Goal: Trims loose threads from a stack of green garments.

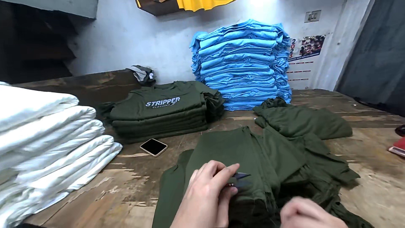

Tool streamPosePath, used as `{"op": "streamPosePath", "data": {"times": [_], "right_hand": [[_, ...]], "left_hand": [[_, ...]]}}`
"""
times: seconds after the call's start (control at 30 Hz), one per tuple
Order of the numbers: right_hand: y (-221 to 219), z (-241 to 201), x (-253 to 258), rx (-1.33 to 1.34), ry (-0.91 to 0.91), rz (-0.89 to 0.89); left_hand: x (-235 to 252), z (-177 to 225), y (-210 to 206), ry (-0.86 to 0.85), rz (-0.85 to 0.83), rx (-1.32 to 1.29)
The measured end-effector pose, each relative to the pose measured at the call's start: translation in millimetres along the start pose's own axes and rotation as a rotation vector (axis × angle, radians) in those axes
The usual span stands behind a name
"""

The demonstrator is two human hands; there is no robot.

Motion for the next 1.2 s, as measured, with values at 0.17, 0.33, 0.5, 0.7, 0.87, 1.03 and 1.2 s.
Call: {"op": "streamPosePath", "data": {"times": [0.17,0.33,0.5,0.7,0.87,1.03,1.2], "right_hand": [[-47.3,-1.3,13.2,-0.344,-0.020,0.577],[-50.6,7.7,16.0,-0.166,0.012,0.689],[-50.8,13.7,9.5,-0.081,0.097,0.658],[-64.9,15.7,13.2,-0.288,0.082,0.719],[-64.3,20.9,21.7,0.003,0.019,0.783],[-62.1,17.4,19.2,-0.156,0.163,0.620],[-75.0,15.7,22.4,-0.265,0.084,0.668]], "left_hand": [[10.5,10.2,-9.1,-0.175,0.020,0.091],[14.0,19.5,-9.4,-0.235,-0.042,0.139],[17.6,16.8,-18.0,-0.242,0.018,0.118],[16.7,7.3,-9.7,-0.192,0.059,0.101],[15.6,15.7,-14.0,-0.232,0.001,0.089],[15.2,11.7,-23.5,-0.181,0.061,0.045],[-3.7,-7.3,-12.5,-0.096,0.082,0.031]]}}
Point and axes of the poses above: each hand's wrist, its own x-axis towards the middle knuckle, its own y-axis out of the back of the hand, z = x × y, the point moved 1 cm from there along x, towards the middle knuckle, and after that the axes turned 1 degree about x, right-handed, at the moved point
